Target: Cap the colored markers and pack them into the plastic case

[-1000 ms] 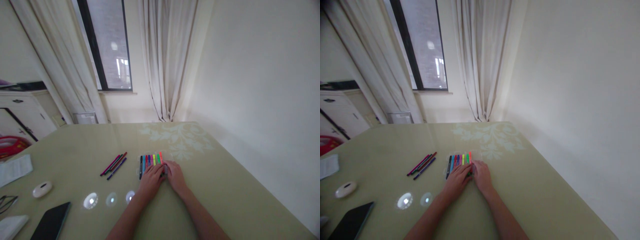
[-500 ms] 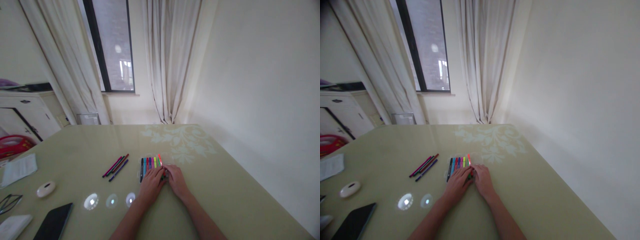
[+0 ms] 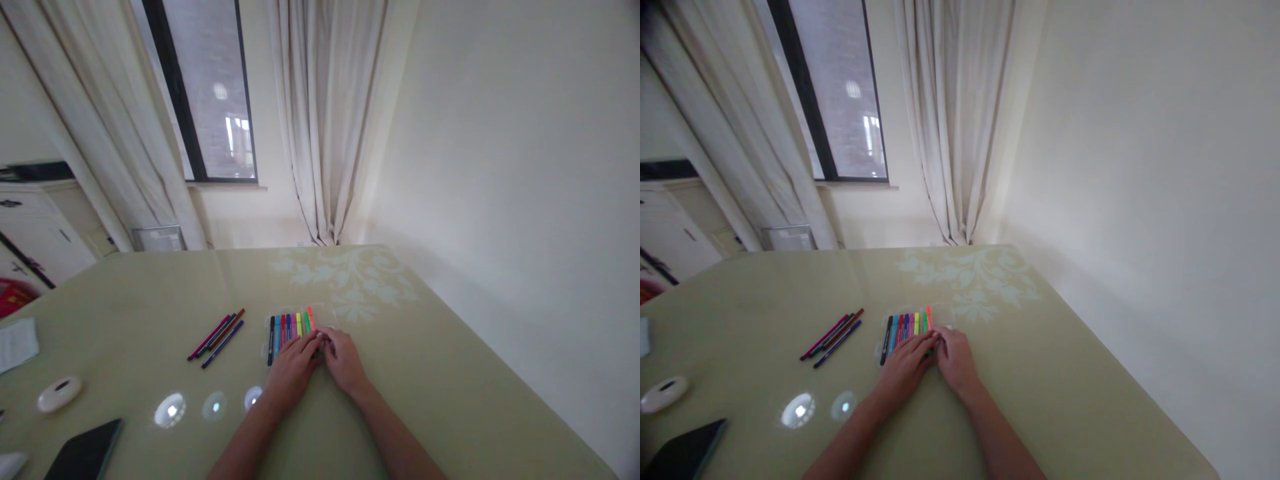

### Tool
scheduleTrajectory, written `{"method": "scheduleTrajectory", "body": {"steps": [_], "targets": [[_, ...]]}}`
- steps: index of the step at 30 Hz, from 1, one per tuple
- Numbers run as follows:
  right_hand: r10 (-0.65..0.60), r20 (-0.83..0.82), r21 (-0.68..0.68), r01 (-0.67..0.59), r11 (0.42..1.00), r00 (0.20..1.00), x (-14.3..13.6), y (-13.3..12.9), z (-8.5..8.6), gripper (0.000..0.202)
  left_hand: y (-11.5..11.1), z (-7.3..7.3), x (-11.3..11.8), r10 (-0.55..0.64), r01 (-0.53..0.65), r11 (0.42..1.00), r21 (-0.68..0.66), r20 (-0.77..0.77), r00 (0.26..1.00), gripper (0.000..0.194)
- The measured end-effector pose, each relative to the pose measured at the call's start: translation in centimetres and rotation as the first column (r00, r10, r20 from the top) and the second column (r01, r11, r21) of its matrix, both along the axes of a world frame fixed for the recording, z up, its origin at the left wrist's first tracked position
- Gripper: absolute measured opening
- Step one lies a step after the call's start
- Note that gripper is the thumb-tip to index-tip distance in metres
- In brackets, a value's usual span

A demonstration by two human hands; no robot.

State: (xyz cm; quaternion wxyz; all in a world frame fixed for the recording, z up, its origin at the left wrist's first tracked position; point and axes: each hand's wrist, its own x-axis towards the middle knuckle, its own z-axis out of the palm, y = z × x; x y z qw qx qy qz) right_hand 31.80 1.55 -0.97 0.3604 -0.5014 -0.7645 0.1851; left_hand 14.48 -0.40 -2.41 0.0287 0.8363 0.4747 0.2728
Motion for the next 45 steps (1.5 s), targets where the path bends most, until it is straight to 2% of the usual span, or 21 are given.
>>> {"method": "scheduleTrajectory", "body": {"steps": [11, 15, 19, 26, 32, 41, 43, 45], "targets": [[-0.032, -0.002, -0.016, 0.032, 0.999, 0.999, -0.3, 0.0, 0.4, 0.036, 0.1, 0.0, -0.5, -0.077, 0.081, 0.996, -0.036, 0.088, 0.993, 0.035], [-0.007, 0.094, -0.005, 0.007, 1.000, 0.996, -0.3, -0.3, 0.6, 0.041, 0.1, -0.1, -0.4, -0.094, 0.093, 0.996, 0.006, 0.070, 0.993, 0.033], [-0.021, 0.144, -0.002, 0.022, 1.000, 0.989, -0.4, -0.5, 1.0, 0.043, 0.0, 0.0, -0.3, -0.059, 0.057, 0.998, 0.027, 0.062, 0.996, 0.030], [-0.040, 0.154, -0.016, 0.043, 0.999, 0.987, -0.6, -0.4, 1.3, 0.040, 0.1, 1.0, 0.0, -0.087, 0.087, 0.996, -0.013, 0.046, 0.995, 0.028], [-0.012, 0.263, 0.033, 0.004, 0.999, 0.965, -0.9, -0.5, 1.2, 0.041, -0.1, 1.7, -0.1, -0.123, 0.124, 0.990, -0.065, 0.025, 0.992, 0.032], [-0.039, 0.285, 0.021, 0.035, 0.999, 0.958, -1.5, 0.2, 1.3, 0.039, -0.5, 2.3, 0.3, -0.090, 0.096, 0.986, -0.137, 0.052, 0.995, 0.035], [-0.036, 0.312, 0.020, 0.032, 0.999, 0.949, -1.5, 0.3, 1.5, 0.038, -1.0, 2.7, -0.1, -0.117, 0.125, 0.980, -0.153, 0.056, 0.992, 0.035], [-0.038, 0.329, 0.019, 0.034, 0.999, 0.944, -1.6, 0.3, 1.6, 0.038, -1.5, 2.8, -1.3, -0.090, 0.102, 0.987, -0.127, 0.096, 0.991, 0.033]]}}
